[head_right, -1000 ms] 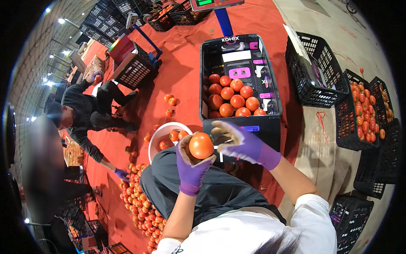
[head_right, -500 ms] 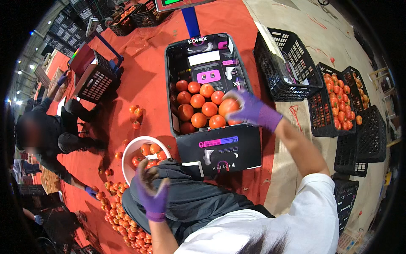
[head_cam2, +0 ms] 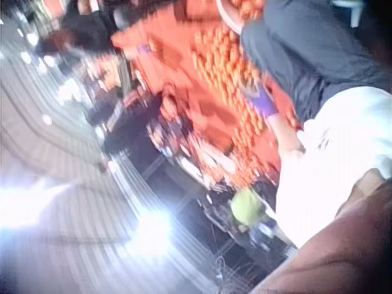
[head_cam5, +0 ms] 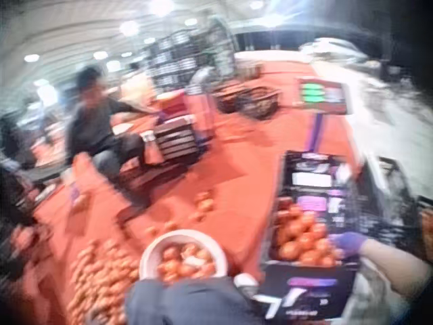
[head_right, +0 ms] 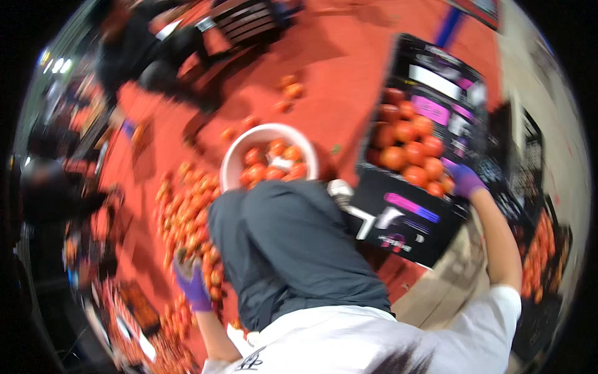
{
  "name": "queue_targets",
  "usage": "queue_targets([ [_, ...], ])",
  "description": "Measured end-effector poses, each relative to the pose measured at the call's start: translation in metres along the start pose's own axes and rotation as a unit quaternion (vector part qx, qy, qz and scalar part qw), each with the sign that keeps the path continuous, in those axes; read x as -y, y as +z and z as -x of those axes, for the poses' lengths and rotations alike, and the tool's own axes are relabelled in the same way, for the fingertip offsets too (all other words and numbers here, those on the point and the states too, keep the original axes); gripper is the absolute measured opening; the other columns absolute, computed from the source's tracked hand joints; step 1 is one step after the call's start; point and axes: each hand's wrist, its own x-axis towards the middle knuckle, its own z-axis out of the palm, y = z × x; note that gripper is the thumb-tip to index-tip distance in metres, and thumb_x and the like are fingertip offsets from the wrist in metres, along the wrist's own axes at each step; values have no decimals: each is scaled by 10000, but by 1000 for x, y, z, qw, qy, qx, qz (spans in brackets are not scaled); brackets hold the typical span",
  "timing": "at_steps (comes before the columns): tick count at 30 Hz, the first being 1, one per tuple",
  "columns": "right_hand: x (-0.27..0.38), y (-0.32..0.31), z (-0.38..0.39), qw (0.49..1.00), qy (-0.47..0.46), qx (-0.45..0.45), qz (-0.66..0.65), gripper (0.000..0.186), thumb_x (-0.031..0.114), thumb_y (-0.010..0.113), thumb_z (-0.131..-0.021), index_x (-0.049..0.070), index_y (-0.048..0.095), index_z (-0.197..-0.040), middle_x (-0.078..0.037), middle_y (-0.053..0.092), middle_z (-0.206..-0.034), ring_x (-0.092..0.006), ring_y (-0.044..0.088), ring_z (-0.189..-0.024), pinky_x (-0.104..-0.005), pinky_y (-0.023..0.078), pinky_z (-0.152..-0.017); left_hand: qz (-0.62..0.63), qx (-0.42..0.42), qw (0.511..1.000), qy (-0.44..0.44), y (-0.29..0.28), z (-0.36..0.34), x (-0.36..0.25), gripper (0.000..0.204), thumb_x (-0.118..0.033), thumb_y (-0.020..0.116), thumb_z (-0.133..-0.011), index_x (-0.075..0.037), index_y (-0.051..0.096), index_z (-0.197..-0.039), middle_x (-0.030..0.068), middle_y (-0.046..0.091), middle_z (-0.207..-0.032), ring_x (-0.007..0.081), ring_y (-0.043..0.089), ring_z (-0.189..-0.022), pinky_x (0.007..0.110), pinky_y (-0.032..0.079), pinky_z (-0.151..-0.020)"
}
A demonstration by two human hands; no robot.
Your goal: The person sits on the floor and sorts red tomatoes from a large pile into a white bowl and a black crate. They handle tomatoes one at a time, placing them into containers while other workers sort nearby.
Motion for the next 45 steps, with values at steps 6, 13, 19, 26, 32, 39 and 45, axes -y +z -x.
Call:
queue_targets([
  [6,-46,50,15,995,-51,-77,-46,321,112,587,-909,-5,567,-1206,-216,656,-1046,-333,649,-951,-379,499,-802,-168,-205,958,-112,-116,64,163,469,-137,691,-849,12,525,-1262,128,584,-1209,225,559,-1116,339,450,-968],
  [13,-94,-33,1,993,90,-71,-9,567,109,613,-865,22,436,-1397,-156,556,-1317,-239,515,-1231,-336,406,-1021,-174,-295,879,-332,-170,226,355,421,-243,697,-840,-25,593,-1184,193,629,-1120,296,622,-978,391,495,-869],
  [19,191,-72,-59,959,-148,-239,32,509,292,460,-1004,29,377,-1432,-169,439,-1429,-312,465,-1292,-432,360,-1079,-210,-386,780,-446,-89,238,391,752,-479,731,-770,-73,481,-1351,267,487,-1343,364,489,-1252,424,407,-1034],
  [26,474,-8,-46,935,-295,-153,-126,457,236,525,-981,6,470,-1372,-136,497,-1390,-234,481,-1284,-358,355,-1088,-191,-297,665,-657,-106,166,400,716,-549,798,-623,-301,567,-1253,211,149,-1518,445,425,-1248,520,421,-1005],
  [32,690,143,5,896,-234,231,-298,503,371,545,-956,25,520,-1320,-138,576,-1235,-213,567,-1133,-312,438,-984,-20,-375,798,-472,-129,193,376,640,-394,847,-628,-185,596,-1178,160,335,-1355,354,480,-1161,465,460,-943],
  [39,731,292,23,660,29,569,-490,725,382,625,-919,213,211,-1489,-154,436,-1356,-362,576,-1102,-467,541,-819,177,-63,982,-36,-145,178,211,736,-399,739,-813,-73,437,-1400,170,290,-1511,304,359,-1358,390,404,-1019],
  [45,714,273,21,517,151,639,-550,537,438,588,-927,118,440,-1331,-201,562,-1239,-309,671,-869,-410,591,-698,-235,-406,775,-423,-199,242,397,675,-325,778,-756,-113,506,-1336,250,460,-1362,418,467,-1237,459,417,-1012],
])
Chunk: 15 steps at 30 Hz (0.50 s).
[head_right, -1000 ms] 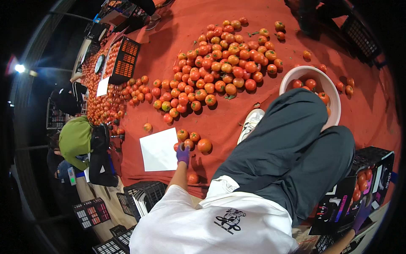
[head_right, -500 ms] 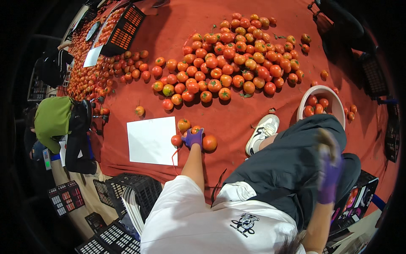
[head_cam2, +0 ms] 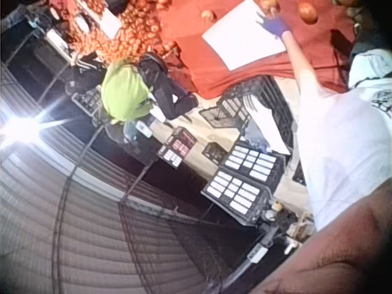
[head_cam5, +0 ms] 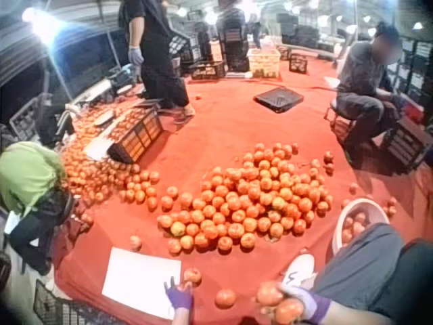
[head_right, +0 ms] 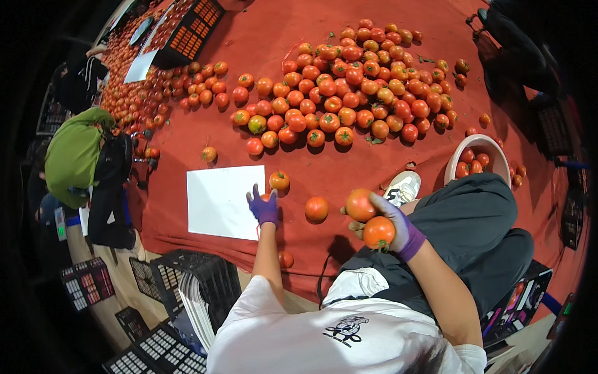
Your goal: The person sits on the floor and sorts red tomatoes from a large pile into a white bowl and a black crate. They handle tomatoes one at a time, placing them into containers while other workers sort nearby.
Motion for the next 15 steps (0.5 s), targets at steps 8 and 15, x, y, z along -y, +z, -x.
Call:
queue_targets([
  [8,7,-6,15,992,-113,-36,-38,638,605,521,-904,53,517,-1222,-197,620,-1090,-282,669,-764,-406,589,-615,35,68,996,-55,50,-12,61,337,-242,770,-733,-45,623,-962,177,603,-1113,294,606,-969,396,504,-829],
  [15,9,-42,14,993,-100,-64,-25,529,475,608,-908,68,525,-1236,-171,638,-1026,-293,681,-825,-396,591,-680,15,151,985,86,42,-30,2,737,-244,766,-711,-105,446,-1361,229,581,-1146,376,610,-1000,424,508,-851],
])
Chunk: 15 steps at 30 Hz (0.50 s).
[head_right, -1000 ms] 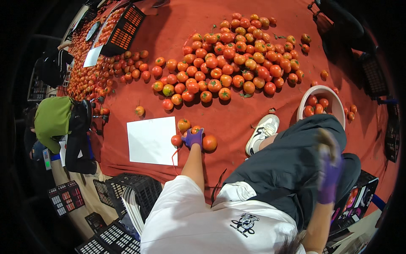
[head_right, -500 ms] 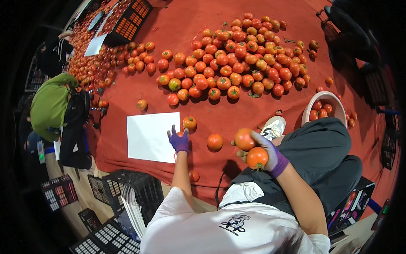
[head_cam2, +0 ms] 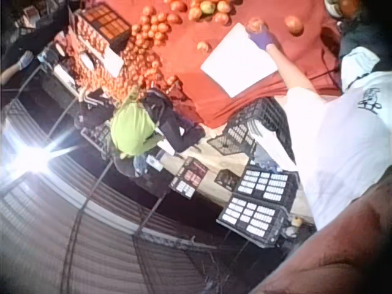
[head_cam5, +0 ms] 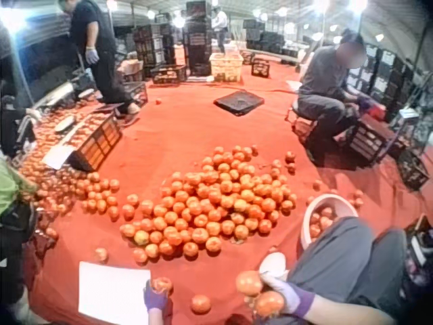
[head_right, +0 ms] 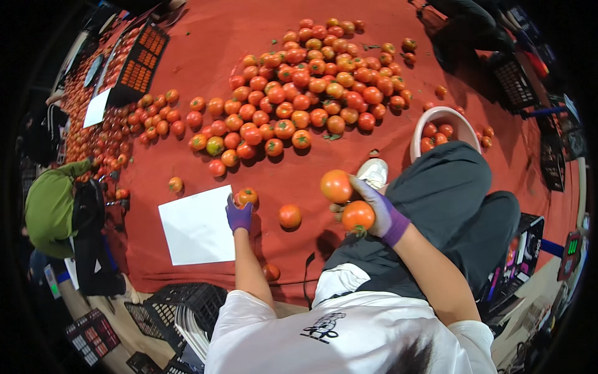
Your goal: The person sits on the floor and sorts red tomatoes from a large pile into a white bowl and a black crate. They handle tomatoes one at a time, placing them into containers while other workers sort nearby.
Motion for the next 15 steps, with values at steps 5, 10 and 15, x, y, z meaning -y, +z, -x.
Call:
queue_targets([
  [5,9,38,13,997,-31,73,7,515,334,596,-928,131,427,-1370,-159,588,-1159,-276,665,-922,-388,583,-734,-117,144,979,-87,5,-30,-6,888,-320,776,-674,-161,338,-1431,223,534,-1276,395,560,-1148,441,469,-973],
  [10,32,58,51,981,-150,90,83,690,181,715,-831,151,353,-1418,-99,517,-1189,-217,627,-932,-360,553,-795,0,-10,995,-99,21,-2,-13,909,-255,814,-655,-116,348,-1422,214,533,-1309,385,554,-1160,434,478,-968],
  [15,43,52,78,912,-357,-10,200,763,148,778,-753,98,369,-1395,-80,464,-1267,-173,554,-1087,-312,514,-869,348,-64,919,-175,30,35,-81,700,-231,792,-761,-134,408,-1339,119,604,-1042,255,627,-833,338,537,-713],
])
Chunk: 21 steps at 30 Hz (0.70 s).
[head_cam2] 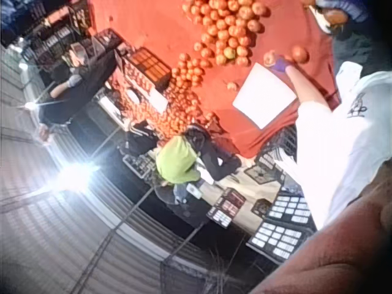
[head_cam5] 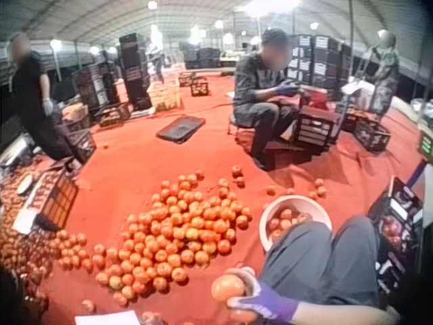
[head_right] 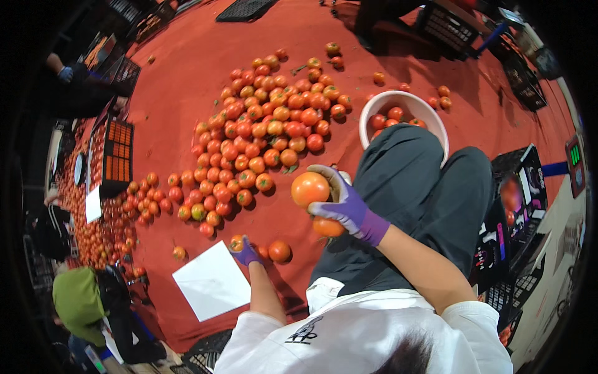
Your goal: The person sits on the floor and sorts red tomatoes from a large pile into a white bowl and a black crate. They handle tomatoes one at a time, placing them into containers while other workers sort nearby.
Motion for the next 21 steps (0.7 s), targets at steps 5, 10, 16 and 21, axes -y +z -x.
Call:
queue_targets([
  [5,22,-15,8,993,-100,-68,5,768,130,784,-722,74,386,-1377,-77,474,-1271,-167,496,-1175,-318,423,-1002,466,363,765,-257,64,126,-106,524,-499,678,-811,-109,580,-1147,115,643,-1069,242,610,-892,374,501,-827],
  [10,48,-25,9,937,-287,-191,-61,753,244,782,-782,85,339,-1371,-79,435,-1272,-186,495,-1163,-344,416,-1016,504,564,568,-325,129,287,-229,853,-621,740,-700,13,524,-1228,154,573,-1243,331,485,-1230,479,361,-1093],
  [16,134,-94,58,840,-439,-193,-253,578,325,641,-899,147,346,-1362,-84,470,-1281,-239,554,-1120,-379,464,-964,423,679,368,-473,207,361,-223,761,-576,716,-764,-22,506,-1242,142,585,-1172,265,616,-999,412,538,-877],
  [21,207,-222,213,813,-467,-210,-277,550,243,621,-905,103,406,-1392,-172,481,-1315,-291,547,-1116,-341,499,-932,262,660,575,-407,225,433,-243,820,-643,669,-759,-34,486,-1277,235,571,-1157,267,633,-770,357,587,-667],
])
